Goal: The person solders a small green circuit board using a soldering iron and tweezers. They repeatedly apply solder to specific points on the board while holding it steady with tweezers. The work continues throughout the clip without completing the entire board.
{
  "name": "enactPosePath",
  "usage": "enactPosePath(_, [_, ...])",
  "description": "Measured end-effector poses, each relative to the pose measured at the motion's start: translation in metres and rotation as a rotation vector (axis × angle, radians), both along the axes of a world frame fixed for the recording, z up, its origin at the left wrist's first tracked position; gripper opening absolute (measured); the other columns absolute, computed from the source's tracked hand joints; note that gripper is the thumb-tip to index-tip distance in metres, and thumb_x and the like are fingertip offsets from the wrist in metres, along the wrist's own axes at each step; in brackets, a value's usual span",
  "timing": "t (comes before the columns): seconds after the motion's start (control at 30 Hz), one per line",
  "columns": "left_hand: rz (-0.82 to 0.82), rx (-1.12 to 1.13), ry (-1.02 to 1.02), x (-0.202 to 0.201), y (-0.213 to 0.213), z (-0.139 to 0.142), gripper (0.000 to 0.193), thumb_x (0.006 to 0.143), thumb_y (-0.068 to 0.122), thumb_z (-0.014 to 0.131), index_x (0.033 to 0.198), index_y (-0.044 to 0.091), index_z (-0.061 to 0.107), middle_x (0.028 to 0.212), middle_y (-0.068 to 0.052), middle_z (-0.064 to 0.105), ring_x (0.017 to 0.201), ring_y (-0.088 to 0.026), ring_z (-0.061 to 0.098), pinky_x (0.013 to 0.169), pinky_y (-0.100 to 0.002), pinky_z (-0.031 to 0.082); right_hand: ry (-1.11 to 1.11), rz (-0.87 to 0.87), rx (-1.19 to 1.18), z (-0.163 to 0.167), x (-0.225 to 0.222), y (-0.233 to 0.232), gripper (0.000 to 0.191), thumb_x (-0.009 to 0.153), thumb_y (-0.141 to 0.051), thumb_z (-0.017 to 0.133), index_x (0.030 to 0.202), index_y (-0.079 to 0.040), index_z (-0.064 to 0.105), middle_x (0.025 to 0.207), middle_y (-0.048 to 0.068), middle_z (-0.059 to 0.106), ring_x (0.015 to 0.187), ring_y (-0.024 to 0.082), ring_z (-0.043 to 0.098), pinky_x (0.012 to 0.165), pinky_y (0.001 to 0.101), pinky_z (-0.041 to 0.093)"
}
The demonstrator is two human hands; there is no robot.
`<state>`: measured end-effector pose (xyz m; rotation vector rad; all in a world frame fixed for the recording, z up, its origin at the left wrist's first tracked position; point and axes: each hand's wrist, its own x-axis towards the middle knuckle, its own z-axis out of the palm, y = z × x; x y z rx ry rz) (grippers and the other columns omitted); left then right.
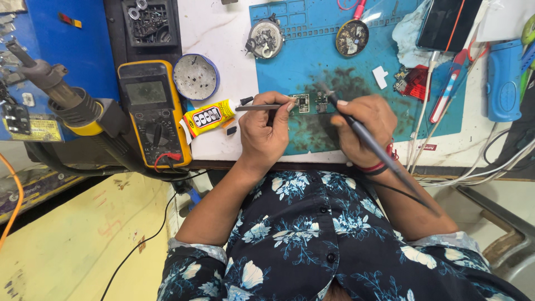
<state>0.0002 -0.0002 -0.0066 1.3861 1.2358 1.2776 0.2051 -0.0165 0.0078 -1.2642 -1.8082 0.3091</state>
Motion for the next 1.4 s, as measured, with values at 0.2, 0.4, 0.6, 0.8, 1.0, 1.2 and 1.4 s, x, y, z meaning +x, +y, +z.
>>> enactPosePath(0.2, [-0.006, 0.009, 0.004, 0.0, 0.0, 0.001, 0.009, 0.105, 0.002, 0.067, 0.111, 0.002, 0.062, 0.091, -0.004, 0.072, 0.075, -0.004, 0.063, 0.066, -0.022, 0.05, 0.046, 0.169, -0.064, 0.001, 0.004, 0.001, 0.012, 0.099, -0.012, 0.067, 0.106, -0.003, 0.063, 0.089, 0.014, 0.068, 0.076, 0.03, 0.068, 0.071, 0.0386, 0.054])
enactPosePath(0.4, [0.002, -0.022, 0.034, 0.0, 0.0, 0.003, 0.009, 0.103, 0.002, 0.069, 0.109, 0.002, 0.063, 0.087, -0.003, 0.071, 0.069, -0.004, 0.059, 0.061, -0.021, 0.047, 0.049, 0.185, -0.073, 0.006, 0.001, 0.003, 0.009, 0.097, -0.011, 0.067, 0.1, -0.004, 0.062, 0.083, 0.012, 0.068, 0.071, 0.028, 0.067, 0.067, 0.0377, 0.052])
enactPosePath(0.6, [0.003, -0.033, 0.038, 0.0, -0.001, 0.004, 0.009, 0.103, 0.002, 0.07, 0.109, 0.002, 0.064, 0.086, -0.003, 0.071, 0.068, -0.003, 0.058, 0.061, -0.021, 0.046, 0.029, 0.201, -0.079, 0.008, -0.002, 0.004, 0.009, 0.096, -0.012, 0.068, 0.099, -0.004, 0.063, 0.081, 0.012, 0.068, 0.07, 0.028, 0.067, 0.067, 0.0383, 0.052])
enactPosePath(0.8, [0.003, -0.044, 0.012, 0.0, -0.001, 0.004, 0.009, 0.103, 0.002, 0.069, 0.109, 0.002, 0.063, 0.086, -0.002, 0.071, 0.069, -0.002, 0.058, 0.061, -0.02, 0.046, 0.013, 0.217, -0.093, 0.011, -0.003, 0.005, 0.009, 0.097, -0.012, 0.068, 0.1, -0.005, 0.063, 0.082, 0.012, 0.068, 0.071, 0.029, 0.067, 0.067, 0.0389, 0.052])
enactPosePath(1.0, [0.001, -0.024, 0.013, 0.001, -0.001, 0.004, 0.009, 0.104, 0.003, 0.069, 0.109, 0.002, 0.063, 0.088, -0.003, 0.071, 0.071, -0.002, 0.059, 0.062, -0.02, 0.047, 0.004, 0.21, -0.091, 0.012, -0.004, 0.006, 0.01, 0.097, -0.012, 0.068, 0.1, -0.005, 0.063, 0.082, 0.011, 0.068, 0.07, 0.028, 0.067, 0.067, 0.0392, 0.052])
enactPosePath(1.2, [-0.002, -0.026, 0.011, 0.001, -0.001, 0.004, 0.009, 0.103, 0.002, 0.07, 0.109, 0.002, 0.063, 0.087, -0.002, 0.071, 0.068, -0.002, 0.057, 0.06, -0.019, 0.045, 0.007, 0.215, -0.1, 0.013, -0.003, 0.005, 0.01, 0.096, -0.012, 0.068, 0.1, -0.004, 0.064, 0.082, 0.012, 0.068, 0.069, 0.028, 0.066, 0.066, 0.039, 0.052])
enactPosePath(1.4, [-0.005, -0.029, 0.009, 0.0, -0.001, 0.004, 0.01, 0.104, 0.003, 0.069, 0.11, 0.002, 0.062, 0.085, -0.001, 0.07, 0.068, -0.001, 0.057, 0.06, -0.019, 0.045, 0.023, 0.234, -0.105, 0.012, -0.002, 0.006, 0.01, 0.096, -0.012, 0.068, 0.1, -0.004, 0.063, 0.082, 0.012, 0.068, 0.069, 0.028, 0.066, 0.066, 0.0389, 0.052])
